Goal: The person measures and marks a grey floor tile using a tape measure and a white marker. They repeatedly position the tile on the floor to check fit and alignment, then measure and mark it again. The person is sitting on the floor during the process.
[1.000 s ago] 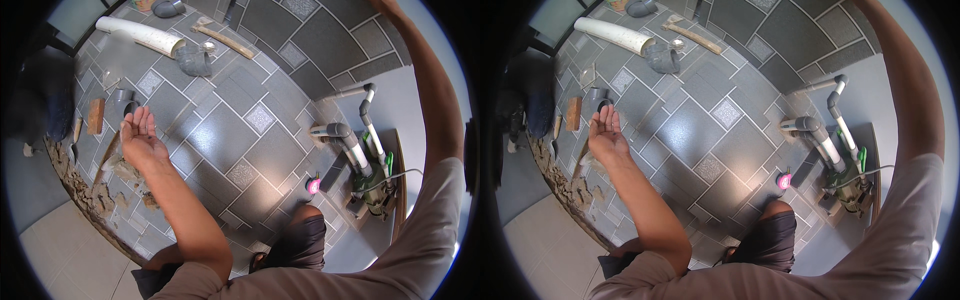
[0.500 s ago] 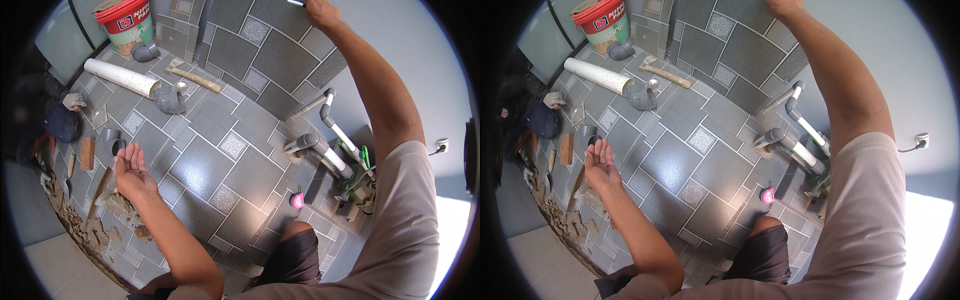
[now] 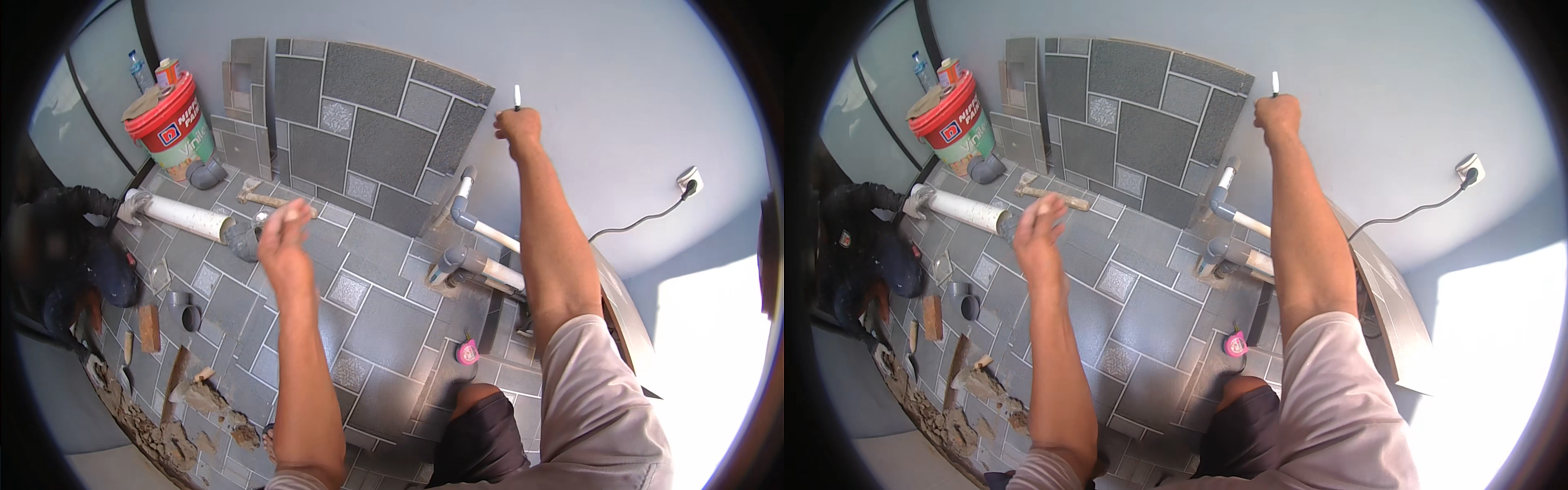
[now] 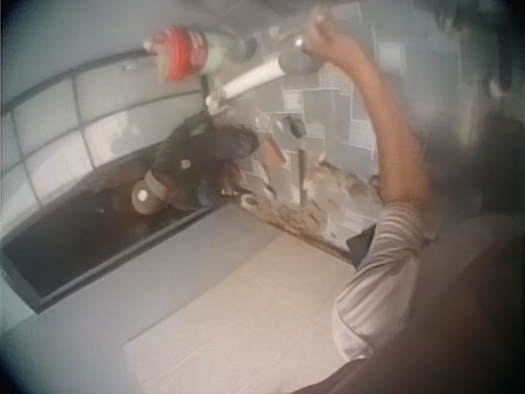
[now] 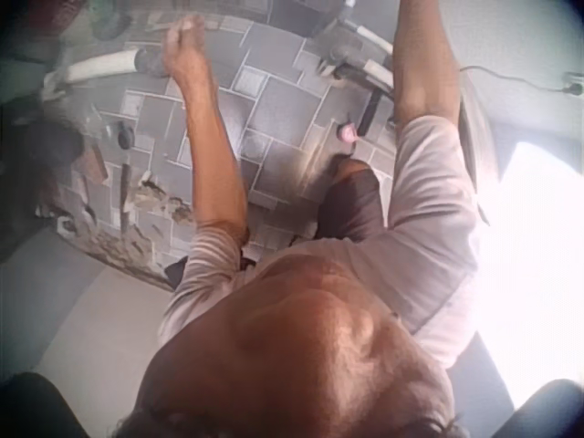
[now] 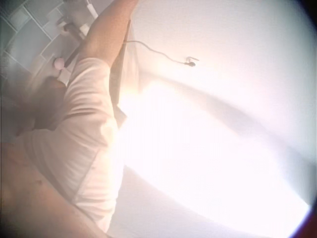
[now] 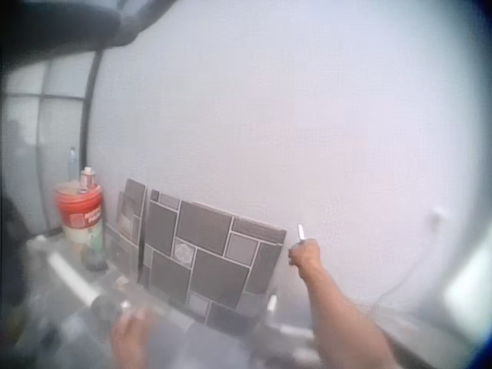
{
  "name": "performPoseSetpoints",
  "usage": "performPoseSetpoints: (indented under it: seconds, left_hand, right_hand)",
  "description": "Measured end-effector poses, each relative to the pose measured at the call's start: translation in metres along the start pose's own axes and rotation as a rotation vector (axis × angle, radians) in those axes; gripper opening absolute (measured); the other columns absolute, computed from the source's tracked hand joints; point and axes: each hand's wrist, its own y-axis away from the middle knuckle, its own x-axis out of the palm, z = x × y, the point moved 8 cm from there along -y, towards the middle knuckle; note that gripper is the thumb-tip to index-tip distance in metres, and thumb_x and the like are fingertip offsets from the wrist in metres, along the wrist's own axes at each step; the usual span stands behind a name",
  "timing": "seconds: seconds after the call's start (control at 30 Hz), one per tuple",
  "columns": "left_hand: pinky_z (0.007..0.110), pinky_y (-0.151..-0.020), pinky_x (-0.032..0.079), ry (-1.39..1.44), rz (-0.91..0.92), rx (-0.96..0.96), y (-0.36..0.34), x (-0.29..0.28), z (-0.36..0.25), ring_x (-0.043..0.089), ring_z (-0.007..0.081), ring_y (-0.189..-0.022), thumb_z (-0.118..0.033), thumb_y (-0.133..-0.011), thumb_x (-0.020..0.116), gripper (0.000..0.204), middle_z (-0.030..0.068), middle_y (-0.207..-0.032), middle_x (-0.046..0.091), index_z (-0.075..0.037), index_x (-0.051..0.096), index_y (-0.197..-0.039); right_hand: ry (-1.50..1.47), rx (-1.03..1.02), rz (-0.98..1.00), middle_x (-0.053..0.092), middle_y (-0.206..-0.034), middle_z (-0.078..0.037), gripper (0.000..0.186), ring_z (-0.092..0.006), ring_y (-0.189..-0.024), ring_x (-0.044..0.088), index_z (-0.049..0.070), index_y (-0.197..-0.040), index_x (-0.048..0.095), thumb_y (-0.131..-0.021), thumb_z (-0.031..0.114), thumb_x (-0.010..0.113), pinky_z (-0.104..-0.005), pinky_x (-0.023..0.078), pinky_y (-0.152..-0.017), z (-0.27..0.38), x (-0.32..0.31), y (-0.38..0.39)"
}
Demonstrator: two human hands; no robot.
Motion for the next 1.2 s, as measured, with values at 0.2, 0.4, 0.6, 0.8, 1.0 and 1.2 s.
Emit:
performPoseSetpoints:
  seconds: [0.2, 0.4, 0.6, 0.8, 1.0, 1.2]
  left_hand:
    - [0.048, -0.12, 0.036, -0.752, 0.384, 0.614, -0.087, 0.225, -0.081, 0.033, 0.0336, -0.151, -0.01, -0.098, 0.059, 0.061, 0.0156, -0.162, 0.03, -0.005, 0.036, -0.154]
    - [0.06, -0.126, 0.023, -1.296, 0.402, 0.62, -0.178, 0.273, -0.072, 0.01, 0.0284, -0.16, -0.008, -0.096, 0.059, 0.079, 0.0077, -0.171, 0.015, -0.013, 0.018, -0.164]
    - [0.058, -0.125, 0.027, -1.333, 0.387, 0.744, -0.195, 0.266, -0.07, 0.017, 0.0312, -0.158, -0.024, -0.097, 0.068, 0.078, 0.01, -0.167, 0.025, -0.013, 0.025, -0.161]
    - [0.048, -0.122, 0.036, -1.12, 0.302, 1.021, -0.189, 0.234, -0.088, 0.032, 0.0352, -0.151, -0.034, -0.089, 0.079, 0.08, 0.0131, -0.156, 0.04, -0.013, 0.038, -0.155]
    - [0.046, -0.119, 0.037, -1.049, 0.437, 1.12, -0.175, 0.211, -0.086, 0.041, 0.0399, -0.14, -0.027, -0.085, 0.081, 0.076, 0.0204, -0.145, 0.048, -0.005, 0.044, -0.148]
    - [0.044, -0.121, 0.035, -1.019, 0.393, 1.242, -0.166, 0.173, -0.095, 0.04, 0.0401, -0.142, -0.021, -0.084, 0.08, 0.077, 0.021, -0.147, 0.046, -0.004, 0.042, -0.149]
  right_hand:
    - [-0.293, -0.177, -0.071, 0.076, -0.096, -0.011, 0.034, -0.0259, -0.091, 0.072, 0.003, -0.109, 0.075, -0.089, 0.031, 0.079, -0.0389, 0.054, -0.085, -0.013, 0.037, 0.007]
    - [-0.246, -0.146, -0.133, 0.074, -0.099, -0.007, 0.04, -0.017, -0.094, 0.066, 0.002, -0.118, 0.073, -0.094, 0.035, 0.076, -0.0332, 0.05, -0.088, -0.012, 0.033, 0.034]
    - [-0.249, -0.241, -0.109, 0.067, -0.079, -0.007, 0.045, -0.022, -0.078, 0.063, 0.007, -0.101, 0.074, -0.096, 0.051, 0.068, -0.0378, 0.049, -0.075, -0.006, 0.033, 0.018]
    - [-0.372, -0.309, 0.034, 0.066, -0.082, -0.006, 0.056, -0.0181, -0.082, 0.058, -0.004, -0.091, 0.073, -0.092, 0.052, 0.072, -0.0352, 0.047, -0.076, 0.044, 0.019, 0.02]
    - [0.167, -0.411, 0.4, 0.06, -0.073, -0.003, 0.06, -0.0106, -0.065, 0.049, 0.007, -0.09, 0.075, -0.084, 0.066, 0.071, -0.0282, 0.037, -0.061, 0.073, 0.015, -0.005]
    - [0.552, -0.647, 0.435, 0.069, -0.074, -0.011, 0.039, -0.0279, -0.074, 0.067, 0.0, -0.091, 0.075, -0.095, 0.038, 0.066, -0.0392, 0.051, -0.068, 0.167, 0.053, 0.069]
